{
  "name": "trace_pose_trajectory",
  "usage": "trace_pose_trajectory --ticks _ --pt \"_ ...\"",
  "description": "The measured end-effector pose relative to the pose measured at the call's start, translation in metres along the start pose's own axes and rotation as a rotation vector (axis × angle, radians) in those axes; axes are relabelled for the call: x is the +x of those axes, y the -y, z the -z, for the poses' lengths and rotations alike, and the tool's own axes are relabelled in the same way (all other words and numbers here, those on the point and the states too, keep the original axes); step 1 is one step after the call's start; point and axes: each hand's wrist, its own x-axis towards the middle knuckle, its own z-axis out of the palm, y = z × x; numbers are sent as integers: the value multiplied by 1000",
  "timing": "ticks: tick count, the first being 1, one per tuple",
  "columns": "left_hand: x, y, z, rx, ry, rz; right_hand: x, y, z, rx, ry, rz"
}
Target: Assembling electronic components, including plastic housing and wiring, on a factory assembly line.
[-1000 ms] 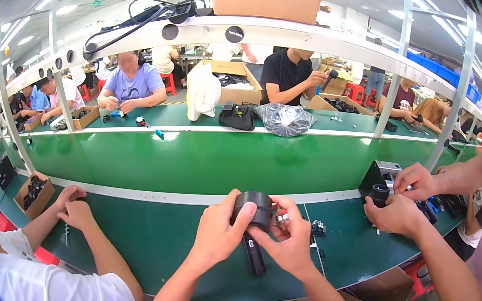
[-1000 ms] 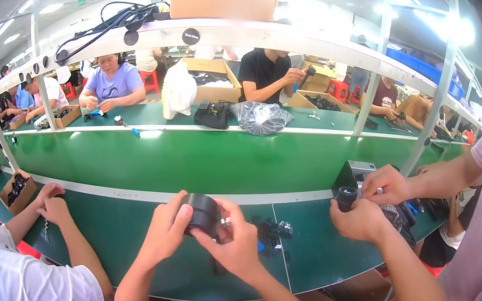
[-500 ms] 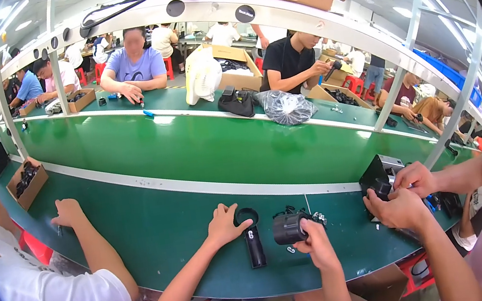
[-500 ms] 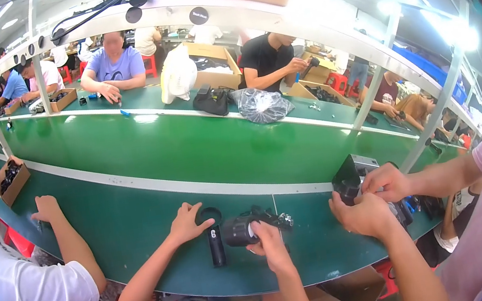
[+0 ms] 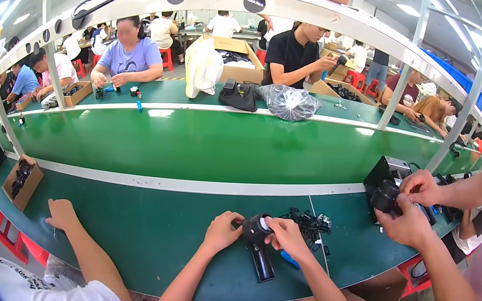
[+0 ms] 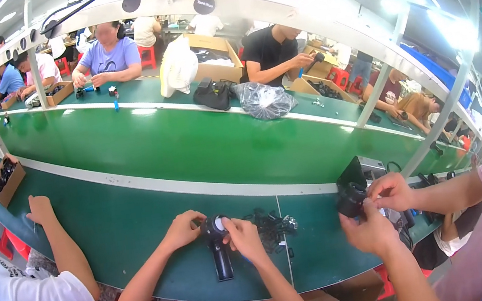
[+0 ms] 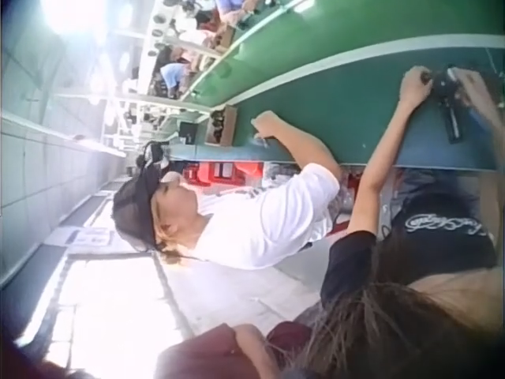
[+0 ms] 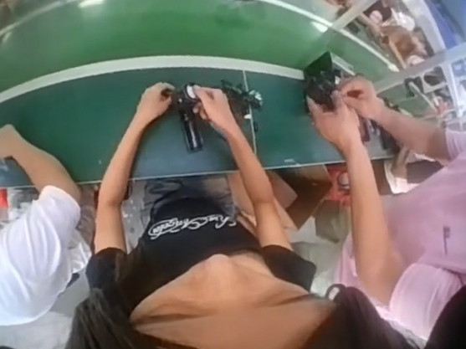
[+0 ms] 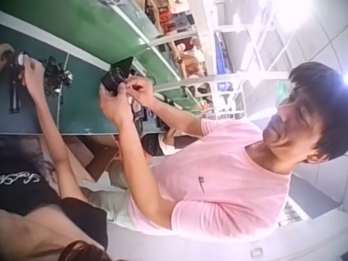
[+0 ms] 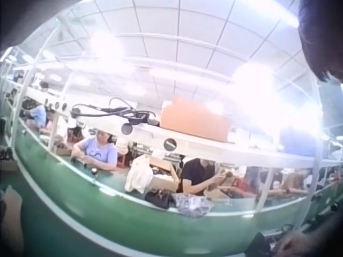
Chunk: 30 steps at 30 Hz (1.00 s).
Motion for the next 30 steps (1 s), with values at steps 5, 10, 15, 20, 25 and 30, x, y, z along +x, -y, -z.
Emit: trace_pose_trajectory --ticks 5,10,15,20,25,30 --pt "0 9 -4 -3 -53 -77 8 -6 -8 -196 -86 85" --pt "-2 5 -3 -21 -138 -54 12 -12 -12 -323 -211 180" --pt "-2 11 -3 -146 -137 -41 14 -1 -13 -598 -307 358" --pt "3 25 -6 -471 32 108 19 1 -14 -750 -286 372" --pt "3 28 -5 -656 103 194 23 -1 -19 -872 -309 419" --pt "2 22 -7 -541 121 190 24 1 -21 -946 -299 437"
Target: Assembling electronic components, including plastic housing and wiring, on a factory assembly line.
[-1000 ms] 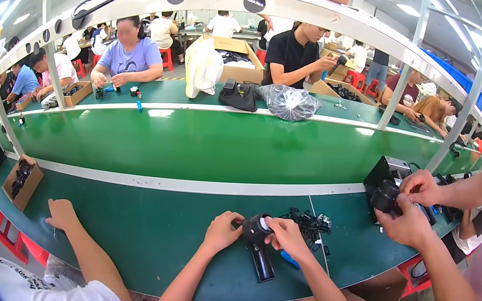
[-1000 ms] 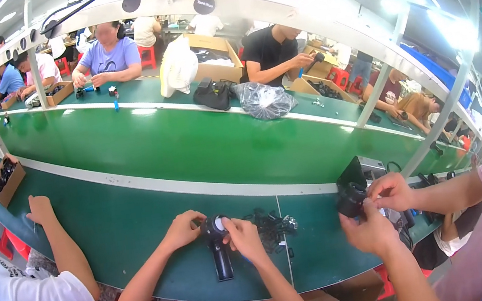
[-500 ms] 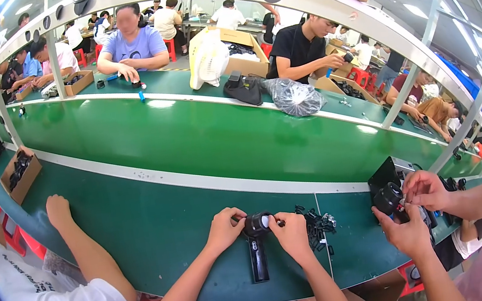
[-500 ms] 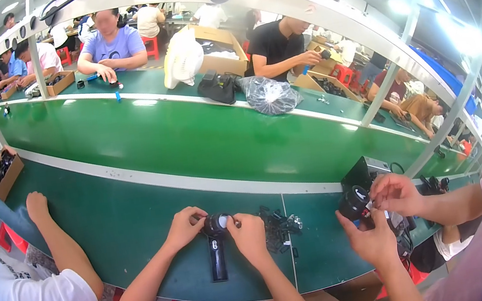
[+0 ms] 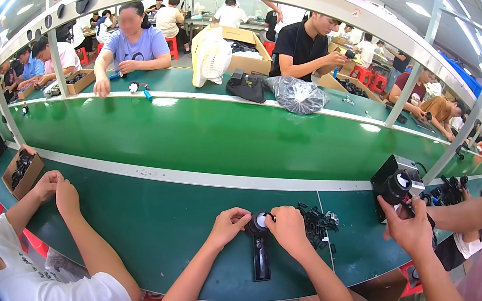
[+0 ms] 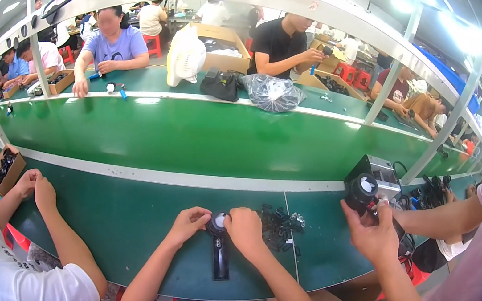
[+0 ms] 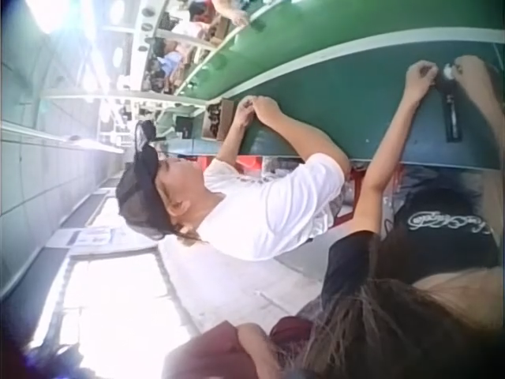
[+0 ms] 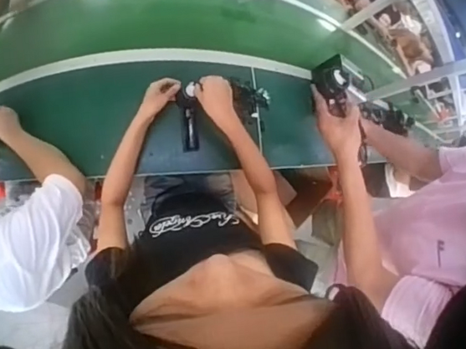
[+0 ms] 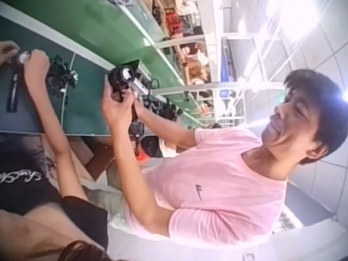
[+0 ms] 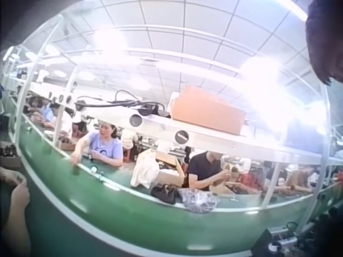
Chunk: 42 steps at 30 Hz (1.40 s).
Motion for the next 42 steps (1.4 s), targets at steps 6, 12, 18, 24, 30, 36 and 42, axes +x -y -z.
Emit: trace_pose_trajectory --ticks 6,12,18,24,30,36,42 --pt "-3 -5 1 -26 -21 21 4 4 -7 -152 24 12" --pt "-3 0 -6 -94 -70 -19 3 3 -6 -159 37 4" --pt "-5 -12 -6 -30 -63 3 -2 -13 -3 142 36 44" --pt "-8 -18 3 -169 -13 58 -9 -25 18 785 273 -135" --pt "-7 -16 7 -371 52 113 -23 -18 25 1040 352 -193" --pt "-13 -28 -2 -488 34 87 -35 -12 17 935 200 -154" --pt "-19 -35 -5 -525 41 -54 -31 -8 21 1053 80 -145"
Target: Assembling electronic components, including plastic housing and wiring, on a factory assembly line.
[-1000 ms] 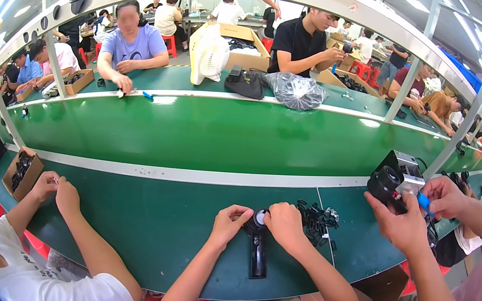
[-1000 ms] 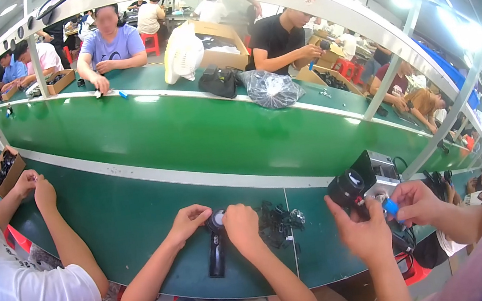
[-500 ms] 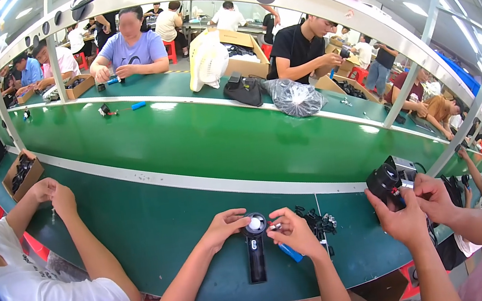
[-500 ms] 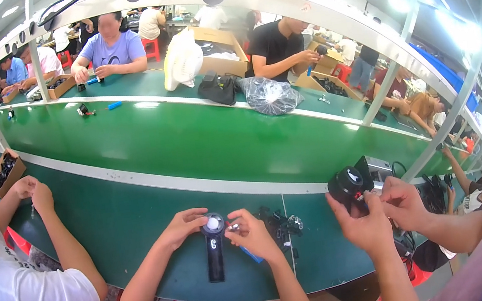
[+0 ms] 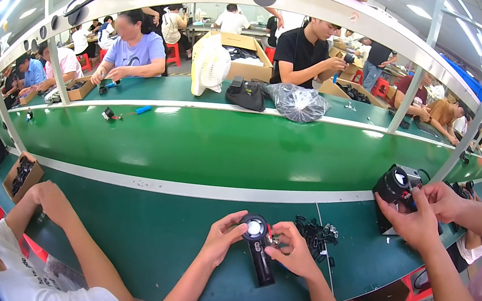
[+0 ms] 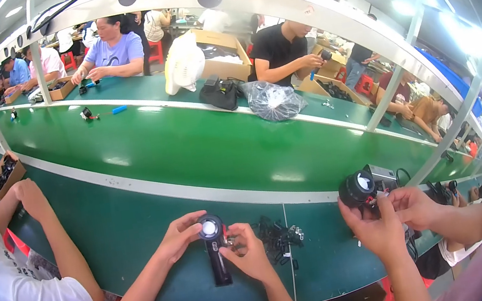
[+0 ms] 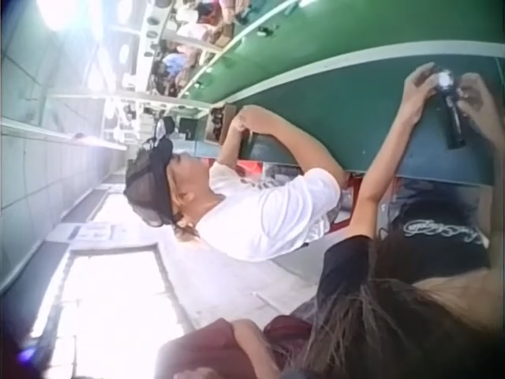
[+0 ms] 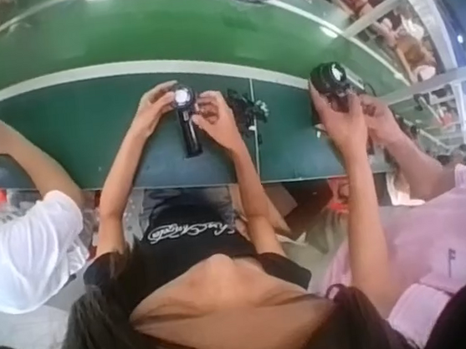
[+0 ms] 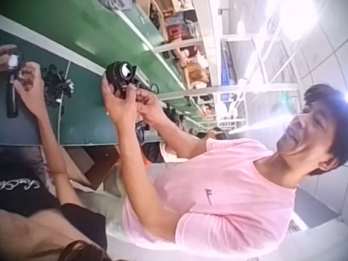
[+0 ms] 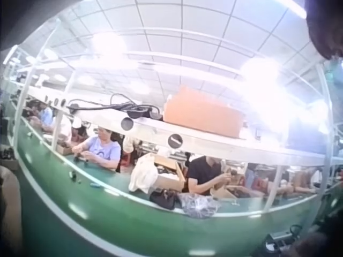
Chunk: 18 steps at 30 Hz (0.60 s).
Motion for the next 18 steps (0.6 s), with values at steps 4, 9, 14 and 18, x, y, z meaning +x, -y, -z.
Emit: trace_pose_trajectory --ticks 4,9,14,18 --pt "0 -5 -2 0 -60 3 -2 3 9 29 154 -147" --pt "4 -10 0 5 -106 17 4 8 18 40 99 -202" --pt "6 -9 -4 4 -129 62 14 24 13 -164 124 -29" --pt "6 -20 -13 -111 -11 78 29 40 17 -46 81 -20"
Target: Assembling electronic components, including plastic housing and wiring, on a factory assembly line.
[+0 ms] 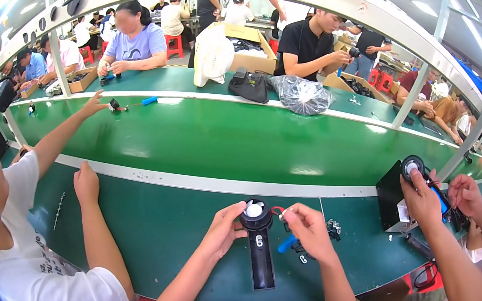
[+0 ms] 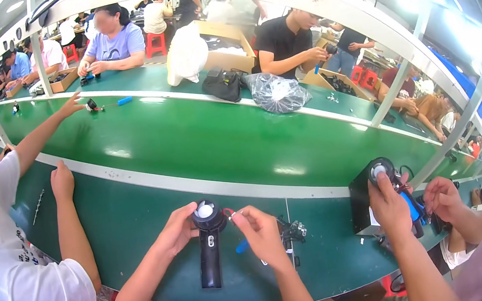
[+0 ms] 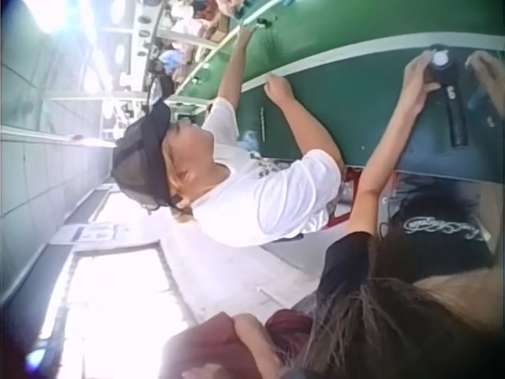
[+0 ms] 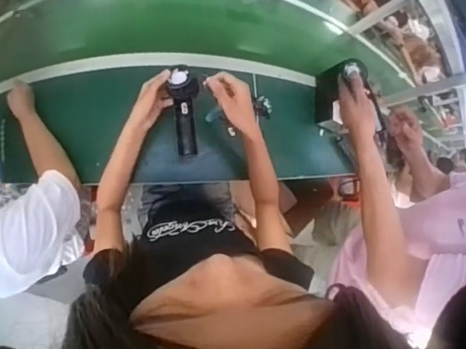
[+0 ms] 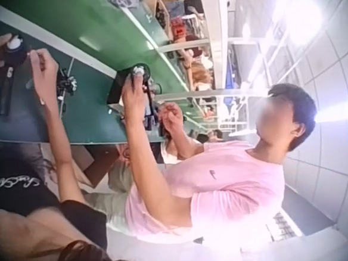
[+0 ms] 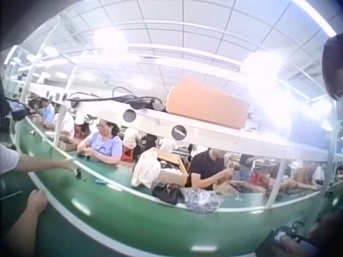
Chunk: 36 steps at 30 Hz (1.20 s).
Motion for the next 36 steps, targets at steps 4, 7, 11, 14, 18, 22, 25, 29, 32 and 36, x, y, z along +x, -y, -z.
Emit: trace_pose_trajectory --ticks 4,7,11,14,18,22,25,29,32,36 --pt "-7 -17 -11 -37 56 -16 5 21 2 271 143 -128" --pt "-10 -26 -10 -12 89 -43 -3 29 1 277 146 -109" --pt "-25 -41 -24 135 67 -107 -14 21 -7 277 136 -17" --pt "-29 -40 -26 304 3 -165 -17 34 -23 -24 -2 113" --pt "-29 -31 -26 383 3 -153 -3 38 -23 -556 -47 265" --pt "-32 -6 -26 128 -58 -247 4 36 -25 -753 -8 354" --pt "-38 6 -45 -57 -56 -315 4 30 -29 -746 -61 378" --pt "-41 14 -46 -91 -58 -286 0 26 -40 -770 -197 390" --pt "-42 14 -51 -60 -77 -309 0 28 -43 -807 -243 365" --pt "-42 19 -56 -122 -128 -377 -3 37 -55 -919 -352 343"
